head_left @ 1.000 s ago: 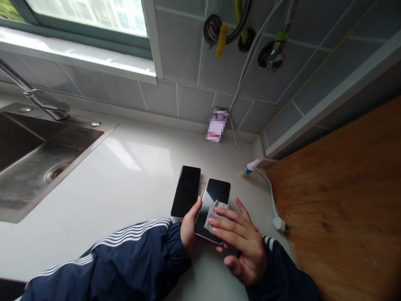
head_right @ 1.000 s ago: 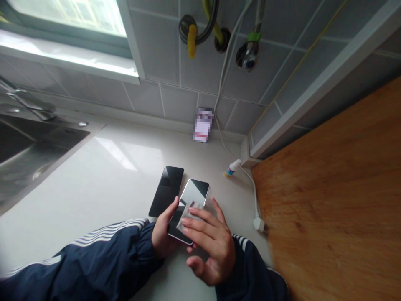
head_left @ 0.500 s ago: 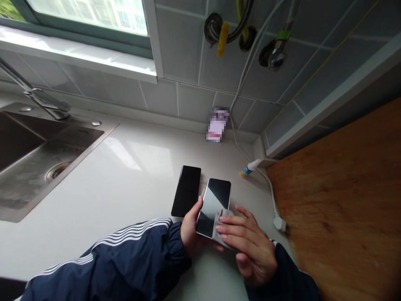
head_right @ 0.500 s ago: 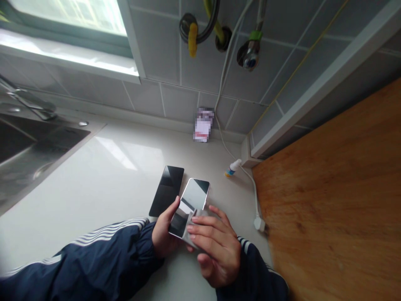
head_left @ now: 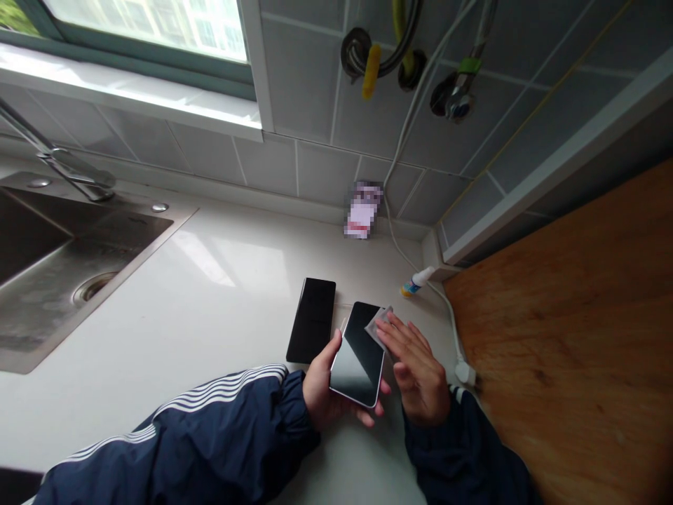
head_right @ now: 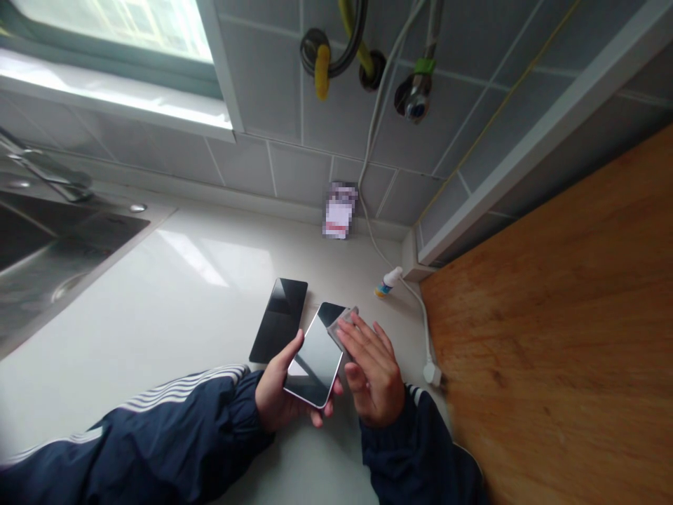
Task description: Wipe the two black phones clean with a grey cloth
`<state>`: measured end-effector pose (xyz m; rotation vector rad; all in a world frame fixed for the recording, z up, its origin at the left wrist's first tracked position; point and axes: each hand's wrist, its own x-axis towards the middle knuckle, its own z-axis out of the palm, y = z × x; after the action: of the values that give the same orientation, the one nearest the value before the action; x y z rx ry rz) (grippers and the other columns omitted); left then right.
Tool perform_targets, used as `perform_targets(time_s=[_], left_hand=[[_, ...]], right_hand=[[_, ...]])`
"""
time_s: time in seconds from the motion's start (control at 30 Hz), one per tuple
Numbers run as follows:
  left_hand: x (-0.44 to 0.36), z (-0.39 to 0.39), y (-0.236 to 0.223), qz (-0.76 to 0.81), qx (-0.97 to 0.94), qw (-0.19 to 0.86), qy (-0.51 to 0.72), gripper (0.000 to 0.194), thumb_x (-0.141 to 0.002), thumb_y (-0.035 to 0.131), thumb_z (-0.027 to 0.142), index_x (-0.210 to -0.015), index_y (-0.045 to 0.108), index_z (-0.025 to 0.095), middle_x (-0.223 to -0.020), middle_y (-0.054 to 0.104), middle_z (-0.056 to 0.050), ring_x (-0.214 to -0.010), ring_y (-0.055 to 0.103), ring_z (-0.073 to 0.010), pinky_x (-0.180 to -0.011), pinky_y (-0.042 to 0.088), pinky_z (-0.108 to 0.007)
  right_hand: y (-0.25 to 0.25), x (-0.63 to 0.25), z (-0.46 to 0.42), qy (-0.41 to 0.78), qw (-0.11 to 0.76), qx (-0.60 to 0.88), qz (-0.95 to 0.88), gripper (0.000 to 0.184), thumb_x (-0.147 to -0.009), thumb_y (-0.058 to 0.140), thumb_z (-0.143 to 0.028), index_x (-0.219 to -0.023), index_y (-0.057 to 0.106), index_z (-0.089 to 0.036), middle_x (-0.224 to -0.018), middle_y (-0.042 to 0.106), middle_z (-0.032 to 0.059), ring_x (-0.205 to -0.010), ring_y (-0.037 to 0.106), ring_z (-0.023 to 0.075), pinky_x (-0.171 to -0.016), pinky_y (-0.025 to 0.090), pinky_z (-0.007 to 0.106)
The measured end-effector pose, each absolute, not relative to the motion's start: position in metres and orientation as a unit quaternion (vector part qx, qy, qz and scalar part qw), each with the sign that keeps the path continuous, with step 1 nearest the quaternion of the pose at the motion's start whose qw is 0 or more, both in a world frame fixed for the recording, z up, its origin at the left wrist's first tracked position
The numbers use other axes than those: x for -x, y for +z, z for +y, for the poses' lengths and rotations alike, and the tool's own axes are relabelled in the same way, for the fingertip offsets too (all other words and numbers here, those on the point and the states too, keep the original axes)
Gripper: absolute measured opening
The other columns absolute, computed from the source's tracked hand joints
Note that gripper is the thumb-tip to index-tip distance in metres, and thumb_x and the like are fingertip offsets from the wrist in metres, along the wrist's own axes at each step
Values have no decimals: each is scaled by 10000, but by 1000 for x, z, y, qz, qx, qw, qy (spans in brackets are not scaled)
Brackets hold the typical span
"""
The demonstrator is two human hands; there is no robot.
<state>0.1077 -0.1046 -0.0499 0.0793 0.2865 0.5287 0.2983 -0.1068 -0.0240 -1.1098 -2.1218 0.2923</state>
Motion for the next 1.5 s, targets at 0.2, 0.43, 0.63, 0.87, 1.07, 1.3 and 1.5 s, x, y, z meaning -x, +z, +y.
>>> perform_targets(time_s=[0.2, 0.43, 0.63, 0.87, 1.07, 1.3, 1.5], left_hand=[[-108, -105, -47, 152, -43, 956, 248, 997, -887, 100, 788, -1051, 680, -7, -875, 722, -223, -660, 731, -300, -490, 575, -359], [-108, -106, -46, 155, -47, 953, 258, 947, -896, 127, 776, -998, 675, 11, -867, 721, -229, -653, 727, -305, -490, 567, -366], [-108, -107, -50, 143, -48, 955, 257, 921, -887, 185, 787, -1172, 624, 30, -882, 727, -232, -665, 731, -319, -503, 567, -381], [-108, -106, -52, 123, -55, 954, 268, 936, -889, 195, 788, -1259, 593, 26, -899, 727, -222, -685, 733, -312, -514, 570, -371], [-108, -105, -50, 101, -59, 958, 263, 942, -893, 183, 786, -1180, 634, 10, -912, 724, -227, -702, 734, -303, -523, 581, -367], [-109, -108, -49, 113, -68, 962, 237, 951, -882, 155, 799, -1214, 620, 39, -902, 724, -232, -693, 738, -310, -521, 586, -374], [-109, -108, -50, 107, -65, 961, 247, 950, -886, 197, 794, -1193, 631, 7, -924, 722, -243, -708, 734, -317, -535, 583, -385]], right_hand=[[-25, -300, -104, 110, 368, 433, -815, 464, -983, 399, -249, -1432, 511, -210, -1463, 546, 99, -1440, 406, 321, -1126, 370, 600], [-16, -298, -103, 109, 389, 416, -815, 546, -879, 439, -101, -1404, 551, -204, -1457, 553, 93, -1437, 406, 333, -1123, 394, 630], [-18, -299, -97, 84, 422, 412, -803, 548, -862, 504, -5, -1339, 614, -251, -1364, 638, 71, -1367, 506, 298, -1075, 487, 556], [-20, -299, -96, 95, 402, 417, -810, 575, -858, 552, -44, -1395, 562, -251, -1437, 574, 81, -1400, 469, 306, -1104, 466, 565], [-28, -299, -94, 59, 369, 416, -829, 648, -878, 586, -94, -1490, 443, -253, -1515, 481, 94, -1433, 418, 325, -1108, 460, 578], [-24, -301, -94, 22, 403, 414, -816, 605, -875, 581, -36, -1422, 535, -289, -1415, 594, 63, -1409, 454, 324, -1070, 494, 577], [-22, -302, -97, 54, 421, 421, -802, 541, -910, 497, -58, -1403, 555, -273, -1424, 588, 56, -1409, 455, 312, -1087, 468, 591]])
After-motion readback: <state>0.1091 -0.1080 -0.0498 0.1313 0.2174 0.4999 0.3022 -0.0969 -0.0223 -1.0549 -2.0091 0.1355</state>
